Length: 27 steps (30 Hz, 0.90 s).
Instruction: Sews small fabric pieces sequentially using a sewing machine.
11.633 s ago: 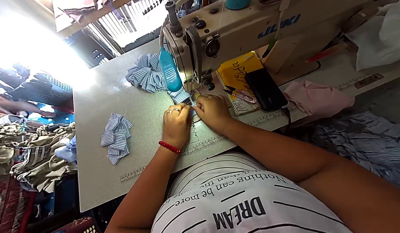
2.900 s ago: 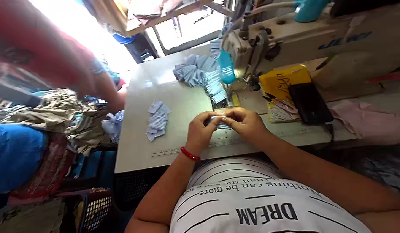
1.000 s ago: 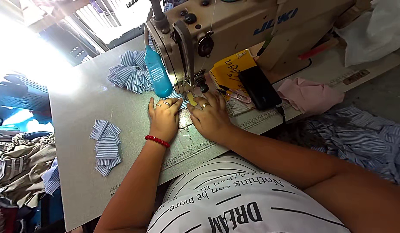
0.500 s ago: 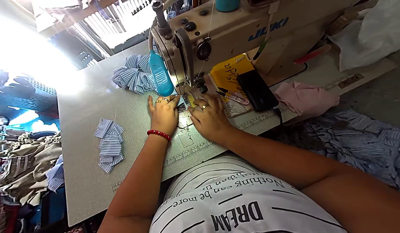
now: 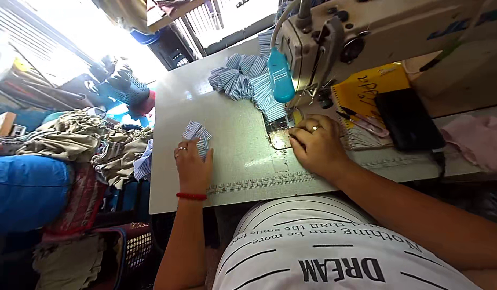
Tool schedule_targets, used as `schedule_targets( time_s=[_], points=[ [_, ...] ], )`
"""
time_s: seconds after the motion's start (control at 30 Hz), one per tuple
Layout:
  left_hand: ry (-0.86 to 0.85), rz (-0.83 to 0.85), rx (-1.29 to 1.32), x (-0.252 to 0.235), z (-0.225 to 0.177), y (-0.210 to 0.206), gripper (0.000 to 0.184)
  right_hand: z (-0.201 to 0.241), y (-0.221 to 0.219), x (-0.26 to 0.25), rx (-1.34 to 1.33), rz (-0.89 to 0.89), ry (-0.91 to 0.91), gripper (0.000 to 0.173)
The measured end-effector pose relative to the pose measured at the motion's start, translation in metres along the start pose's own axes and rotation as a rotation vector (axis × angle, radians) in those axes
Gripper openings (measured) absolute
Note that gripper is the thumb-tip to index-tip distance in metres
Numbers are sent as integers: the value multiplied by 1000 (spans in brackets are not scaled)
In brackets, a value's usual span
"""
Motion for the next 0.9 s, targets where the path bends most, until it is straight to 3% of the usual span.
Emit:
schedule_targets(
  time_s=[0.17, 0.37, 0.5, 0.63, 0.73, 0.9],
  points=[
    [-19, 78, -68, 26, 24, -5, 45, 0, 1, 1, -4, 9, 3, 31],
    [-34, -126, 29, 13, 9, 7, 29, -1, 6, 1, 2, -35, -15, 29],
    [72, -207, 589, 8, -11, 21, 30, 14, 21, 0, -161, -96, 6, 25],
    [52, -82, 1113, 21, -64, 10, 33, 50, 30, 0, -582, -15, -104, 28],
    [56, 25, 1352, 33, -99, -2, 25, 64, 29, 1, -818, 65, -193, 34],
    [139, 144, 1559, 43, -124, -25, 11, 56, 28, 9, -1044, 58, -376, 8]
  ],
)
Point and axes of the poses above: each hand's wrist, its own x-axis away from the middle knuckle, its own y-axis out of the back of the hand, z = x × y, the point moved 8 cm from there along -x, towards the middle knuckle, and after that the axes turned 7 degrees about -z, right-handed, at the moved point
